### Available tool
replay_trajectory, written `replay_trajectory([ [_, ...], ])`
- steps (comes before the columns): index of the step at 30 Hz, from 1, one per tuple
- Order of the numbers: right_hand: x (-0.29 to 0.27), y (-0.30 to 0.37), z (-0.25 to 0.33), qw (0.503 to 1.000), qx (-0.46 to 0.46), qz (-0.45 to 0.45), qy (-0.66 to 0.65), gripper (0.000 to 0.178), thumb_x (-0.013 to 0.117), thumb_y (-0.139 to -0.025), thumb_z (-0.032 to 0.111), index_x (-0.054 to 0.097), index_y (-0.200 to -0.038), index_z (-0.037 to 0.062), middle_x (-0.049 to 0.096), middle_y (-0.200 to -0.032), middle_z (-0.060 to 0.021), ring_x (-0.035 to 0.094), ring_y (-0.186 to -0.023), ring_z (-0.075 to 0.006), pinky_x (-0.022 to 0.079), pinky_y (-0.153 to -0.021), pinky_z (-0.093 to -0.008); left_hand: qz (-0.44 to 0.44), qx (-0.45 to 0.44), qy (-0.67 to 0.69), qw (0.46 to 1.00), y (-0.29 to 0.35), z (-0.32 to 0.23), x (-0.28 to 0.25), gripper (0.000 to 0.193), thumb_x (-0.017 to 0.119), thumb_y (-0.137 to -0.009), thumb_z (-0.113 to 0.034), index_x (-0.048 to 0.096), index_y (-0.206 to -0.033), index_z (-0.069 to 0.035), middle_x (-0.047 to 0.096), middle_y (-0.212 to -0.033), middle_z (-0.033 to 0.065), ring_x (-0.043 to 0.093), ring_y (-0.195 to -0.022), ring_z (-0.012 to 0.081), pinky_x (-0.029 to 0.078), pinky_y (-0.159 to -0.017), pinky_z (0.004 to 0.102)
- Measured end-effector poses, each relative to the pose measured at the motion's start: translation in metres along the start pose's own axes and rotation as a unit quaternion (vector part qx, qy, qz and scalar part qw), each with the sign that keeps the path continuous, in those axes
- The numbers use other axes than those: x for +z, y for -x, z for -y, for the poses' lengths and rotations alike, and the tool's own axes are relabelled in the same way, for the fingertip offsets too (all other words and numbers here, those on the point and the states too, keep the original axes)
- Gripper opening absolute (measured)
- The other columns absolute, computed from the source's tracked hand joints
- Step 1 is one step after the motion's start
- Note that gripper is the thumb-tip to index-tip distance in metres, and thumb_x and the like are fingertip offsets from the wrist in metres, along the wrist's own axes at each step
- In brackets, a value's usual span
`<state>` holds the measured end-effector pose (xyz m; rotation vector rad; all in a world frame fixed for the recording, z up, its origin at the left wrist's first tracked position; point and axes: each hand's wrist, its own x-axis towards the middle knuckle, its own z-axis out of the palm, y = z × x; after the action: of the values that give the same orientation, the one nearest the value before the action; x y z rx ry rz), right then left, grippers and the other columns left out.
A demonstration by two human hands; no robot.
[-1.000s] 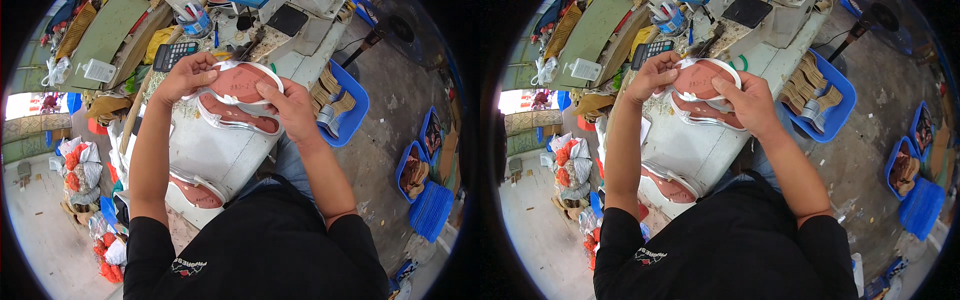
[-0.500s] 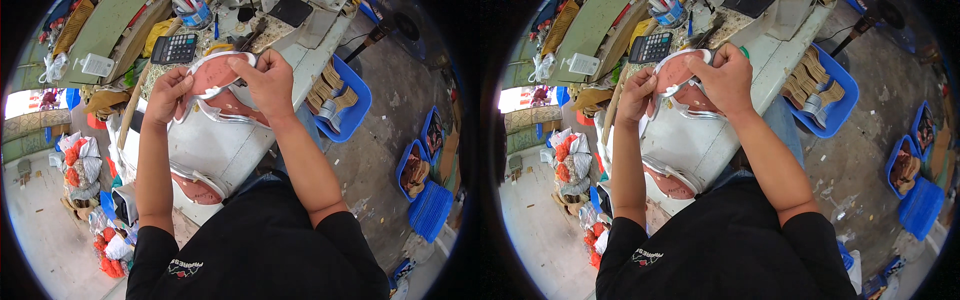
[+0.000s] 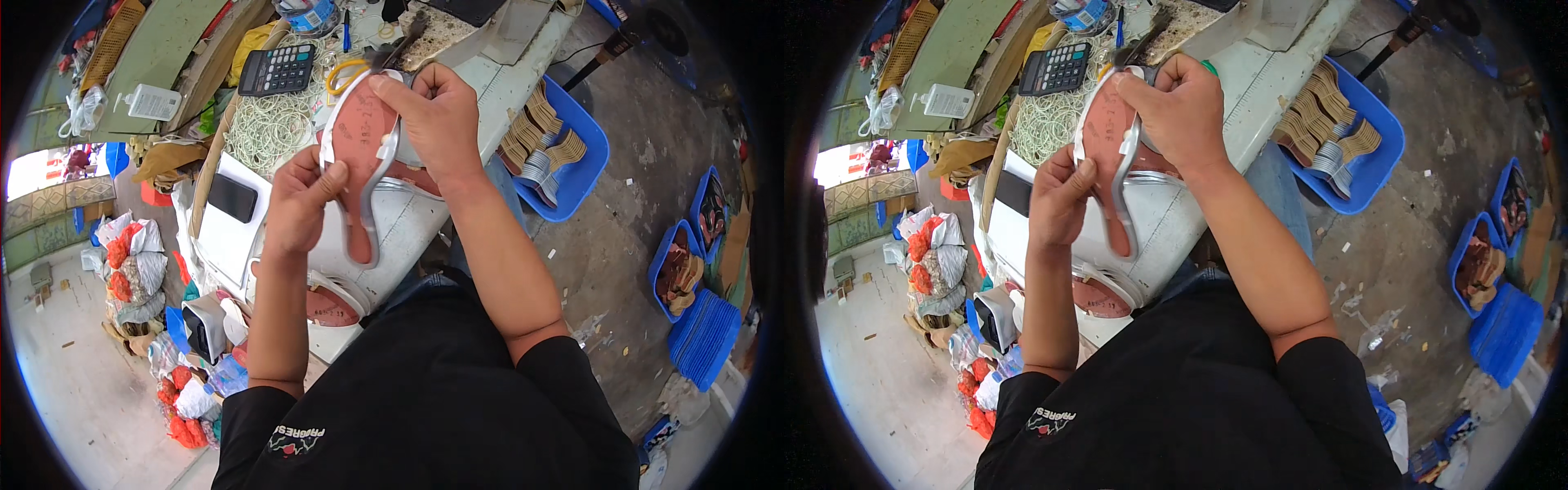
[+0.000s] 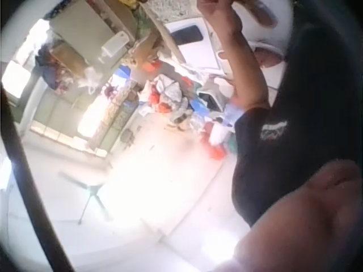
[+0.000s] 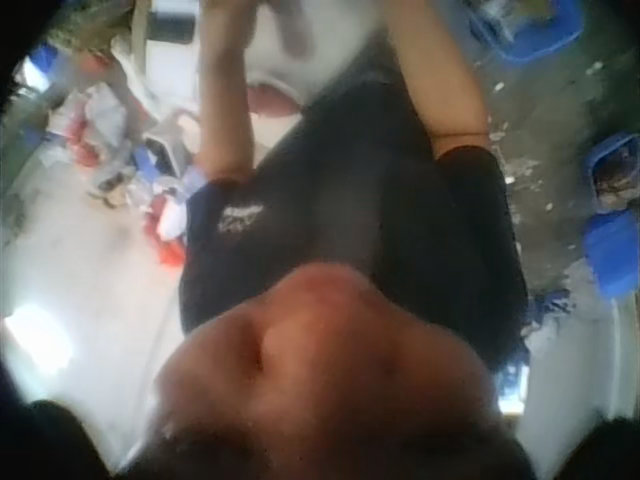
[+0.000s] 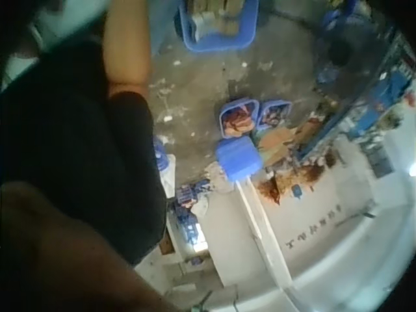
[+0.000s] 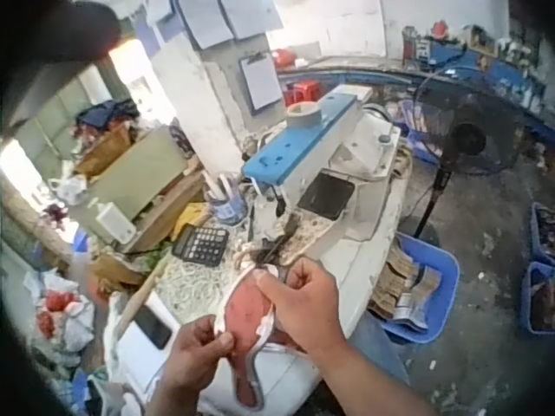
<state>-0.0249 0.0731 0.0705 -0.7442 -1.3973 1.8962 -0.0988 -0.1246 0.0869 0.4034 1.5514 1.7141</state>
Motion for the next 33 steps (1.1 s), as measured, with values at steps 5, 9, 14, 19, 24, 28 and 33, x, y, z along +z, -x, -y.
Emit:
replay_trajectory([
  [5, -0.011, 0.008, -0.002, 0.994, 0.005, 0.056, -0.098, 0.04, 0.084, -0.09, 0.024, 0.054, -0.069, 0.0081, 0.053, -0.063, 0.0047, 0.044, -0.059, -0.0038, 0.036, -0.052, -0.0251, -0.005, 0.019, 0.028, 0.999, 0.007, 0.005, 0.046, 0.027, 0.075, -0.099, -0.011, 0.069, -0.123, 0.0, 0.076, -0.105, 0.0046, 0.069, -0.088, 0.0101, 0.055, -0.082, 0.0271],
  [9, -0.047, 0.027, 0.004, 0.981, 0.052, 0.186, 0.001, 0.042, 0.073, -0.102, 0.033, 0.059, -0.073, 0.0063, 0.051, -0.064, 0.0061, 0.043, -0.061, -0.0034, 0.037, -0.055, -0.0252, -0.043, 0.044, 0.048, 0.997, -0.005, 0.004, 0.063, 0.023, 0.075, -0.1, -0.012, 0.069, -0.118, 0.0, 0.075, -0.099, 0.0055, 0.07, -0.086, 0.0122, 0.057, -0.079, 0.0283],
  [14, -0.072, 0.035, 0.009, 0.938, 0.116, 0.304, 0.118, 0.047, 0.065, -0.108, 0.039, 0.069, -0.08, 0.0012, 0.052, -0.067, 0.0071, 0.043, -0.064, -0.0029, 0.037, -0.055, -0.0271, -0.067, 0.058, 0.087, 0.992, -0.019, 0.004, 0.069, 0.02, 0.075, -0.1, -0.014, 0.069, -0.112, 0.0, 0.074, -0.094, 0.0065, 0.071, -0.076, 0.014, 0.059, -0.063, 0.0286],
  [19, -0.057, 0.035, 0.007, 0.945, 0.162, 0.282, 0.043, 0.046, 0.064, -0.108, 0.039, 0.074, -0.088, -0.0017, 0.064, -0.074, 0.002, 0.052, -0.071, -0.0035, 0.046, -0.063, -0.028, -0.086, 0.057, 0.087, 0.991, -0.024, -0.004, 0.064, 0.024, 0.076, -0.099, -0.018, 0.069, -0.112, 0.0, 0.074, -0.094, 0.0051, 0.071, -0.075, 0.0121, 0.058, -0.061, 0.0251],
  [24, -0.062, 0.062, 0.024, 0.872, 0.065, 0.363, 0.322, 0.038, 0.073, -0.1, 0.038, 0.078, -0.101, -0.0004, 0.067, -0.075, -0.0053, 0.06, -0.076, -0.014, 0.05, -0.07, -0.0303, -0.098, -0.027, 0.236, 0.966, 0.008, -0.019, 0.034, 0.026, 0.076, -0.099, -0.016, 0.069, -0.116, 0.002, 0.076, -0.102, 0.0085, 0.074, -0.083, 0.0171, 0.062, -0.075, 0.0325],
  [28, -0.042, 0.087, 0.049, 0.941, -0.133, 0.274, 0.15, 0.029, 0.085, -0.09, 0.027, 0.079, -0.102, 0.001, 0.07, -0.079, -0.007, 0.065, -0.08, -0.0234, 0.051, -0.075, -0.0351, 0.013, 0.02, 0.041, 0.999, 0.057, -0.02, 0.013, 0.031, 0.075, -0.098, -0.009, 0.068, -0.125, 0.005, 0.078, -0.108, 0.0138, 0.076, -0.093, 0.0207, 0.062, -0.084, 0.0366],
  [33, -0.026, 0.076, 0.084, 0.896, -0.277, 0.341, 0.067, 0.028, 0.088, -0.083, 0.013, 0.079, -0.107, 0.0008, 0.075, -0.091, -0.0103, 0.067, -0.084, -0.0191, 0.053, -0.078, -0.0321, 0.061, 0.207, -0.229, 0.949, 0.084, -0.047, 0.038, 0.025, 0.078, -0.095, -0.004, 0.073, -0.119, -0.001, 0.081, -0.102, 0.0092, 0.077, -0.095, 0.0155, 0.058, -0.084, 0.0293],
])
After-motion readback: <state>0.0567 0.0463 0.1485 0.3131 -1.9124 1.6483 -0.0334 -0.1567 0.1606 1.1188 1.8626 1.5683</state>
